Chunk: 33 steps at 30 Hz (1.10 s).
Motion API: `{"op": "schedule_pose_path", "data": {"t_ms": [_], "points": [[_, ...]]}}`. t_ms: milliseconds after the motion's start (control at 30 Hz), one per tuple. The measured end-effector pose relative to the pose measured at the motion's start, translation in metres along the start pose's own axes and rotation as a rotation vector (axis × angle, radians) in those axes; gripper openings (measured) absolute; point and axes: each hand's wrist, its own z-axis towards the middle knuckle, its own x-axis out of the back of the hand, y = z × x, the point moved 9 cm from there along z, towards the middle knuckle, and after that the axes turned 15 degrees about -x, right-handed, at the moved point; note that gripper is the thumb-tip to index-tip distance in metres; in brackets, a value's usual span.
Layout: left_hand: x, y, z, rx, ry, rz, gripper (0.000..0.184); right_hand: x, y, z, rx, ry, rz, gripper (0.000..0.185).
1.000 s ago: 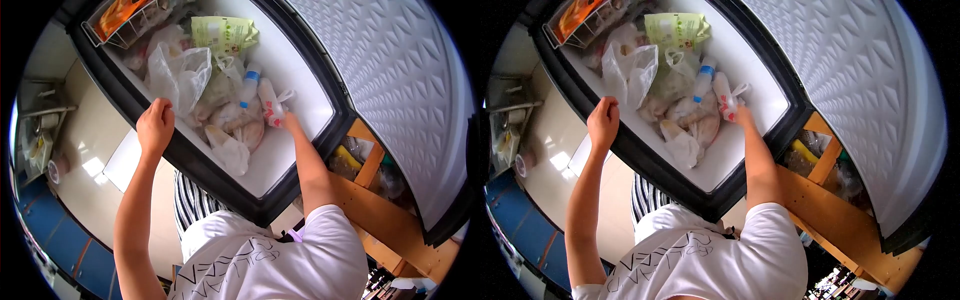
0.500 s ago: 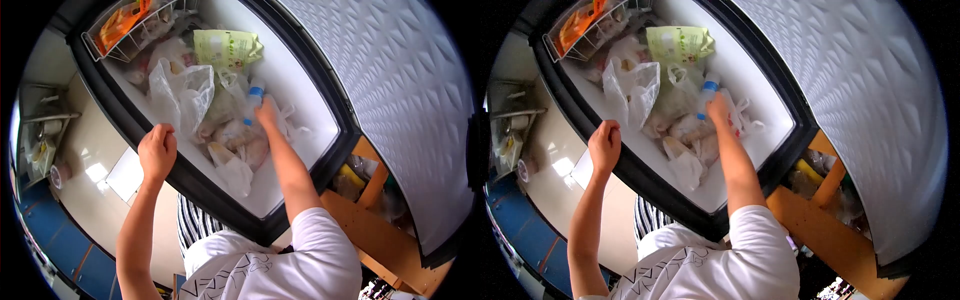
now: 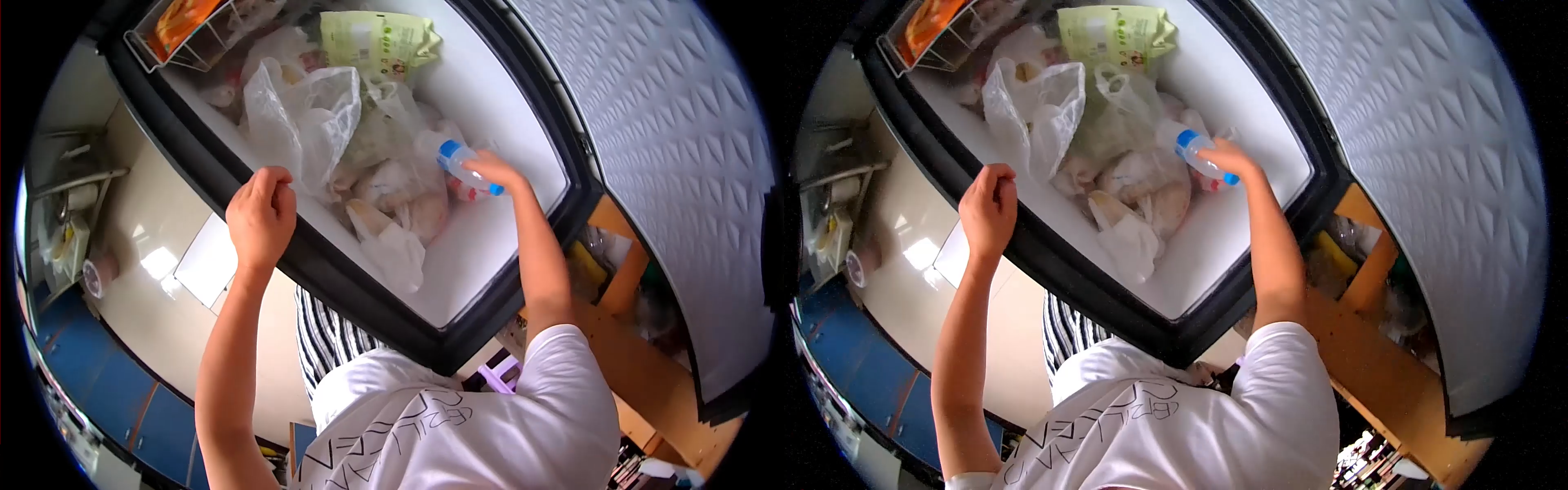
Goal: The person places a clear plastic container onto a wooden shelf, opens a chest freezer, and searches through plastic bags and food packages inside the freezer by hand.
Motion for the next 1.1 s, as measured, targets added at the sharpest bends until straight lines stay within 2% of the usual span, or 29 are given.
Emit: {"op": "schedule_pose_path", "data": {"t_ms": [33,100,133,200,233,300,433,500,600,733,800,833,900,933,1000,1033,1100], "points": [[0.002,0.000,0.000,-0.001,0.016,0.015,0.010,0.005,0.000,-0.021,-0.010,0.008,0.008,0.057],[0.002,0.001,0.001,-0.015,0.015,0.019,0.010,-0.003,0.008,-0.048,-0.134,-0.061,-0.253,0.061],[0.001,0.001,0.000,-0.016,0.008,0.032,0.010,-0.011,0.011,-0.050,-0.137,-0.055,-0.245,0.061],[0.001,0.003,0.000,-0.022,0.012,0.036,0.010,-0.017,0.019,-0.044,-0.246,0.195,-0.637,0.065],[0.001,0.002,0.000,-0.014,0.013,0.041,0.010,-0.029,0.019,-0.042,-0.245,0.200,-0.633,0.065],[0.002,0.003,-0.001,-0.008,0.005,0.039,0.010,-0.060,0.016,-0.036,-0.250,0.118,-0.850,0.061],[0.001,0.003,-0.002,-0.014,-0.007,0.035,0.009,-0.076,0.021,-0.026,-0.305,0.206,-0.828,0.056],[0.000,0.001,0.000,0.002,0.004,0.025,0.008,-0.088,0.023,-0.017,-0.295,0.147,-1.087,0.055],[0.001,0.001,0.000,0.016,0.001,0.011,0.008,-0.104,0.033,-0.002,-0.321,0.049,-1.124,0.055],[0.001,0.003,0.001,-0.009,0.002,0.016,0.009,-0.131,0.055,0.009,-0.370,0.063,-1.042,0.055],[-0.001,0.004,0.000,-0.023,-0.004,0.030,0.009,-0.128,0.067,0.016,-0.520,0.236,-0.873,0.052],[-0.001,0.004,0.000,-0.025,-0.007,0.023,0.009,-0.124,0.069,0.015,-0.516,0.235,-0.866,0.052],[-0.001,0.004,0.003,-0.033,-0.006,0.029,0.009,-0.138,0.042,-0.005,-0.251,-0.123,-1.086,0.050],[-0.001,0.004,0.001,-0.029,-0.013,0.022,0.009,-0.141,0.040,-0.005,-0.247,-0.134,-1.085,0.050],[0.000,0.005,-0.001,-0.015,-0.019,-0.001,0.009,-0.158,0.051,-0.020,-0.339,-0.393,-1.065,0.049],[0.000,0.005,0.001,-0.022,-0.010,0.010,0.010,-0.153,0.044,-0.022,-0.334,-0.382,-1.072,0.049],[0.001,0.007,0.000,-0.027,0.000,0.024,0.010,-0.136,0.011,-0.050,-0.252,-0.152,-1.203,0.049]]}}
